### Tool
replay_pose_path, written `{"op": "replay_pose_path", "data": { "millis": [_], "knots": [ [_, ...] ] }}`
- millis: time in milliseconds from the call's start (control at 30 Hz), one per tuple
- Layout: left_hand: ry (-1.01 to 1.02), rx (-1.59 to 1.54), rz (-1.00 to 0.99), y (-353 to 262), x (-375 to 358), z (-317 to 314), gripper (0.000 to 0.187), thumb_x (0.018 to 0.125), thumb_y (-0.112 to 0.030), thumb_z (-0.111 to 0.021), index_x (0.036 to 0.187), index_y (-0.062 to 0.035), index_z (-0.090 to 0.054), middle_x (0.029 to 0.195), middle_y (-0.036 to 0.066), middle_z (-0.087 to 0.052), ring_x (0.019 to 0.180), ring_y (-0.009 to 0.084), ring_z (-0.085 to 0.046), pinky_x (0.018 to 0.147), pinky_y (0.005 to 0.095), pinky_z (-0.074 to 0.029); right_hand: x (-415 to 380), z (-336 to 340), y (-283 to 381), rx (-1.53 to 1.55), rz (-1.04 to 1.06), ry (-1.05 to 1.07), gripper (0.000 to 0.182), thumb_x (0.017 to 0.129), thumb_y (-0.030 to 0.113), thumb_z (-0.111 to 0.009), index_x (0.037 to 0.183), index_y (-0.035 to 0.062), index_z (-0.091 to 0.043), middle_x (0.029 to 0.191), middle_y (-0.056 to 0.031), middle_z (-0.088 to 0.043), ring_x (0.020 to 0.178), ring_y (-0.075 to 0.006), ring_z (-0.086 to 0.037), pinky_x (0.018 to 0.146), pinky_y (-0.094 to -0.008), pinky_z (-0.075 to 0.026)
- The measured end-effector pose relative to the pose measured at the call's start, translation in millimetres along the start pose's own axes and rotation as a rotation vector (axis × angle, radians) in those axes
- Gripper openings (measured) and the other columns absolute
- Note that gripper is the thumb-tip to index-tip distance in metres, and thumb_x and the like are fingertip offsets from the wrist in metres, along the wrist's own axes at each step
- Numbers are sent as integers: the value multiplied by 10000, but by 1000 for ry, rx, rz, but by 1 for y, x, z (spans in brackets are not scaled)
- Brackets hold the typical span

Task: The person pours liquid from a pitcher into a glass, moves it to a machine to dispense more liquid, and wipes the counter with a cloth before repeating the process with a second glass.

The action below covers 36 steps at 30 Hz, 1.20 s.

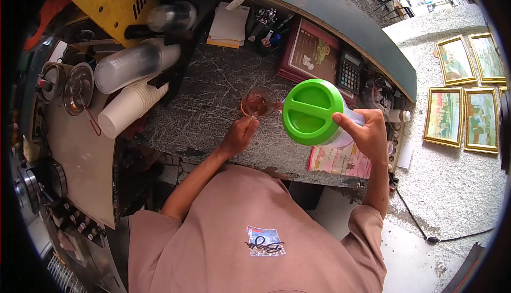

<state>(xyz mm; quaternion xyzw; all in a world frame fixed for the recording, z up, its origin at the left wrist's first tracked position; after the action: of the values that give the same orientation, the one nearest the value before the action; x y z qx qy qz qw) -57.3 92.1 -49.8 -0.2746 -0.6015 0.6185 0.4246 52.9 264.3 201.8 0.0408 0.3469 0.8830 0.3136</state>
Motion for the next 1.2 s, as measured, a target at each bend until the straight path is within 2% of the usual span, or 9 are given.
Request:
{"op": "replay_pose_path", "data": {
  "millis": [33, 100, 400, 800, 1200],
  "knots": [
    [-2, 1, -2, 0, 1, 0, 331, 1042, -212, -458, 788, -1, -461, 653, 135, -445, 582, 277, -452, 588, 403, -382, 1, 2, 3, -1, 2, -1, 506, 844, 422, -760, 621, -21, -659, 515, -16, -586, 470, -51, -521, 431, -240, -359],
    [2, 6, 5, 0, 0, 0, 330, 1042, -213, -457, 788, -2, -461, 651, 135, -446, 578, 276, -451, 583, 401, -381, 1, 0, 5, -69, -46, 74, 451, 856, 402, -745, 785, -43, -744, 621, -109, -694, 562, -132, -679, 510, -263, -497],
    [14, -11, 27, 1, 0, 0, 324, 1041, -212, -461, 792, -5, -466, 652, 141, -450, 576, 282, -458, 580, 399, -384, 1, 0, 2, -90, -61, 64, 475, 849, 410, -751, 740, -52, -728, 584, -105, -676, 536, -130, -666, 479, -265, -481],
    [-22, 1, -40, -2, 0, 1, 308, 1036, -186, -469, 793, 3, -471, 643, 139, -455, 560, 270, -456, 556, 392, -374, 2, -1, 1, -51, -69, 78, 481, 849, 421, -752, 732, -45, -729, 586, -96, -677, 546, -112, -663, 485, -252, -480],
    [-6, -27, -3, -5, 1, 1, 337, 1044, -209, -455, 780, 0, -460, 623, 133, -438, 533, 254, -437, 546, 389, -367, 2, -1, 1, -76, -62, 70, 474, 851, 411, -752, 755, -53, -730, 600, -99, -685, 538, -115, -661, 483, -258, -477]
  ]
}}
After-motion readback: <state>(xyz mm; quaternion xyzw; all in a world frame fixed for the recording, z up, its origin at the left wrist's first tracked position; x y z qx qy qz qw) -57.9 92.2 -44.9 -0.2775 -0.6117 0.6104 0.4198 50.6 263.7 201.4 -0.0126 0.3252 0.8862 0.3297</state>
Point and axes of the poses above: each hand's wrist, its own x-axis towards the middle knuckle, its own z-axis out of the back of the hand, y = z × x, the point moved 9 cm from there along x, towards the middle knuckle
